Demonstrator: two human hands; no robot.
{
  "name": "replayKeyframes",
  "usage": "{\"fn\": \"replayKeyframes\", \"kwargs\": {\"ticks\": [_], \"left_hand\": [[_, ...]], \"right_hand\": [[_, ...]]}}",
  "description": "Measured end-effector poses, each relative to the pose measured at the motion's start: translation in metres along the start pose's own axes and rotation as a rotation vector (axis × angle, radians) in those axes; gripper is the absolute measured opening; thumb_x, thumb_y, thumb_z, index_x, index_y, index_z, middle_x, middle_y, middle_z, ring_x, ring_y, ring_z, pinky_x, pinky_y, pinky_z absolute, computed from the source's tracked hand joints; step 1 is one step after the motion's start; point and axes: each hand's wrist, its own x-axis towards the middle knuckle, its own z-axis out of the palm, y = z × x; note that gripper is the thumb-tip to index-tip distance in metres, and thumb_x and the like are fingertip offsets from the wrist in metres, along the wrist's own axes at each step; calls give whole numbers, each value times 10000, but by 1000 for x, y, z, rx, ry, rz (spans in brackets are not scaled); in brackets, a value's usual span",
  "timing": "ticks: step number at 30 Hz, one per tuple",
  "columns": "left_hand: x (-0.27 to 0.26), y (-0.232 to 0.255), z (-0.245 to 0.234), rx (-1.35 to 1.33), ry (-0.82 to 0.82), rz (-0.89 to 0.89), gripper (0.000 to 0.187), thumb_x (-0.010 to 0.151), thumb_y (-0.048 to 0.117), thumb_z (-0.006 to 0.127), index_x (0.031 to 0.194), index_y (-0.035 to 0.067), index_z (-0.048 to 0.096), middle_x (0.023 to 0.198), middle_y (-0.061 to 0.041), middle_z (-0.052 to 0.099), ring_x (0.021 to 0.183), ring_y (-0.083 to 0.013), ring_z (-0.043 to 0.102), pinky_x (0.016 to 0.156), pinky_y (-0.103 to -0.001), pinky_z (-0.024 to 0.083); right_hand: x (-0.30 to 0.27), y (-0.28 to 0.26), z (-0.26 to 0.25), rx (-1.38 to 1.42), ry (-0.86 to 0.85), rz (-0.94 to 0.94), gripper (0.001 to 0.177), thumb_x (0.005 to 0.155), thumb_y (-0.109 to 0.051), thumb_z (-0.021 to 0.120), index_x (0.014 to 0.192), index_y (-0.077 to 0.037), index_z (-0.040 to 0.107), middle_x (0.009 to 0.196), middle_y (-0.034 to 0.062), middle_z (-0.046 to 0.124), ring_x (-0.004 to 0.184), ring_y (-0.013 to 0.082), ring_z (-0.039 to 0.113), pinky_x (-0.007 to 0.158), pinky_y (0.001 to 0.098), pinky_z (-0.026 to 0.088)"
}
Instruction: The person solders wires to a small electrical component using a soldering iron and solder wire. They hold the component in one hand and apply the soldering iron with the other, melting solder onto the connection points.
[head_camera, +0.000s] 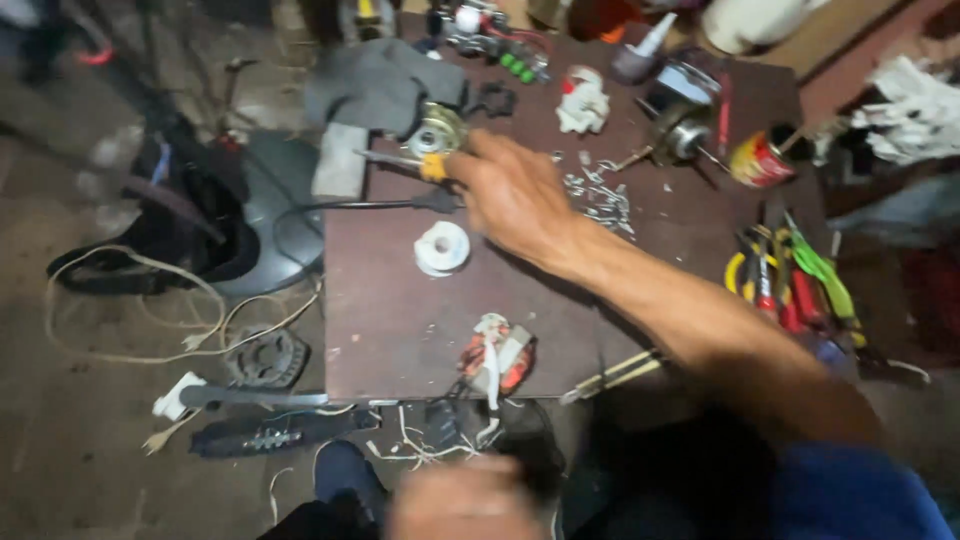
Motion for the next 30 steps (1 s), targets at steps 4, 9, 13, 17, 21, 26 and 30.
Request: {"fn": "replayKeyframes", "kwargs": {"ticks": [4, 9, 13, 17, 21, 26, 30], "left_hand": [[-40, 30, 54, -299, 17, 1239, 184, 934, 163, 588, 882, 175, 764, 945, 2, 746, 538, -118, 569, 479, -237, 395], [-68, 29, 133, 445, -38, 1170, 474, 904, 134, 467, 1350, -25, 490, 1321, -312, 580, 765, -263, 653, 548, -334, 475], [-71, 62, 132, 485, 125, 1151, 312, 955, 110, 483, 1185, 18, 673, 1066, -277, 679, 605, -268, 608, 528, -342, 451], [-81, 49, 158, 178, 102, 1310, 179, 894, 33, 545, 750, 141, 542, 704, -39, 472, 654, -222, 506, 519, -352, 327], [-73, 102, 169, 97, -1192, 762, 516, 886, 330, 494, 1323, 83, 614, 1319, -190, 620, 1143, -424, 602, 804, -511, 530], [-60, 183, 122, 953, -404, 716, 497, 753, 33, 679, 1221, -7, 515, 1262, -181, 550, 1192, -325, 527, 1009, -495, 385], [-70, 63, 201, 128, -595, 1404, 269, 942, 124, 575, 726, 207, 710, 774, 27, 686, 889, -211, 654, 928, -502, 396]], "right_hand": [[-1, -6, -6, 42, -19, -11, 415, 782, 80, 501, 1136, -39, 681, 868, 153, 564, 726, 417, 591, 462, 570, 428], [3, -6, -4, 45, -96, 20, 425, 732, 110, 490, 1086, -29, 680, 816, 131, 540, 716, 448, 643, 466, 609, 467], [3, -10, -9, 80, -128, 10, 231, 745, 140, 500, 887, 13, 630, 787, 102, 518, 683, 403, 636, 501, 604, 501], [2, -13, -12, 53, -180, 40, 329, 823, 93, 486, 1091, 16, 660, 800, 139, 546, 688, 453, 637, 549, 641, 502], [2, -14, -16, 53, -198, 53, 109, 923, -29, 513, 943, 4, 614, 813, 156, 555, 733, 463, 642, 555, 624, 493], [0, -7, -6, 67, -186, 79, 179, 910, -152, 600, 1054, -85, 683, 915, 184, 648, 886, 448, 689, 734, 582, 544], [9, 3, -13, 364, -235, 224, 250, 905, -144, 632, 1118, -25, 689, 1032, 290, 697, 1049, 504, 641, 867, 607, 508]]}}
